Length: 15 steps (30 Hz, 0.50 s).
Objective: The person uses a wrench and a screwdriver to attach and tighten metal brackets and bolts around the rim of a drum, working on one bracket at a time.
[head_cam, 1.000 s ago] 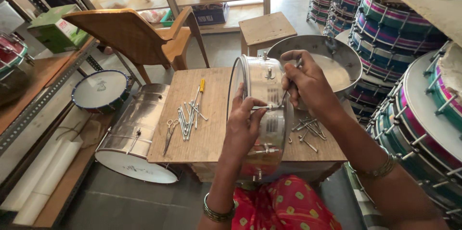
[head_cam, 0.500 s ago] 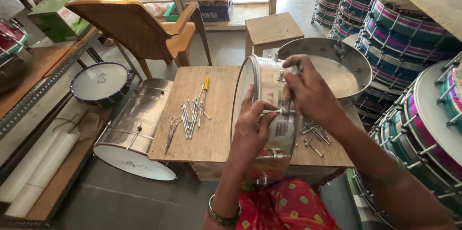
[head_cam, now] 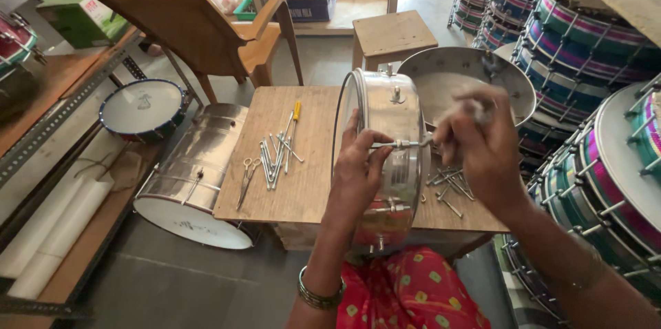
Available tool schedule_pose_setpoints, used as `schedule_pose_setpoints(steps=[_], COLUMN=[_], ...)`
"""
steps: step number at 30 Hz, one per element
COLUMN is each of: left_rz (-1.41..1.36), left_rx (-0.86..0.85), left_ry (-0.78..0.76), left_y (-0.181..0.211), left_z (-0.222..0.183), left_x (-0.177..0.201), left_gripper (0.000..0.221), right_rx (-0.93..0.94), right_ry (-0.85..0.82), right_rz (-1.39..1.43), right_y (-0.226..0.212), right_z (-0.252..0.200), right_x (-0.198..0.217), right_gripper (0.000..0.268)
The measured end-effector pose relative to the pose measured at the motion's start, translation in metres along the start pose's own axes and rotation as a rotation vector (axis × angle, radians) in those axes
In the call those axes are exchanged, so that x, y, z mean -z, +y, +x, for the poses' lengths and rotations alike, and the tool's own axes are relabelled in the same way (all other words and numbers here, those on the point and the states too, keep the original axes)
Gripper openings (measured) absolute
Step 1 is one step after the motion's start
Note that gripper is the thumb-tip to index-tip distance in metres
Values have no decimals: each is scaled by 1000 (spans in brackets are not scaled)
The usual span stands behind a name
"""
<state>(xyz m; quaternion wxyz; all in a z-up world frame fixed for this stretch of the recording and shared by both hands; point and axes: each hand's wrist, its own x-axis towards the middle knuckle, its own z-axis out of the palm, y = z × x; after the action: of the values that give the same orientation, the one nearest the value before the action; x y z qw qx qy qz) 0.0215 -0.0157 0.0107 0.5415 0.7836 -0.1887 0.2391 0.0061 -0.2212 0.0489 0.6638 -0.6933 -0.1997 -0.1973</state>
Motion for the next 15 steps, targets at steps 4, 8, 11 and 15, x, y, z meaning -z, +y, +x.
schedule_pose_setpoints(steps=[4, 8, 11, 15], left_rz=[-39, 29, -14, -76], left_rx=[5, -111, -108, 22], left_ry=[-10, -3, -33, -86], left_y=[2, 0, 2, 9], left_z=[-2, -6, -7, -4], left_x=[-4, -2, -1, -1], left_gripper=[13, 12, 12, 13], right_rx=[-201, -404, -510, -562], right_ry=[-68, -138, -181, -185], right_rz=[38, 108, 133, 192], right_y=[-9, -2, 1, 0], right_z=[45, 65, 76, 81], right_x=[-13, -24, -28, -26], right_gripper=[23, 24, 24, 24])
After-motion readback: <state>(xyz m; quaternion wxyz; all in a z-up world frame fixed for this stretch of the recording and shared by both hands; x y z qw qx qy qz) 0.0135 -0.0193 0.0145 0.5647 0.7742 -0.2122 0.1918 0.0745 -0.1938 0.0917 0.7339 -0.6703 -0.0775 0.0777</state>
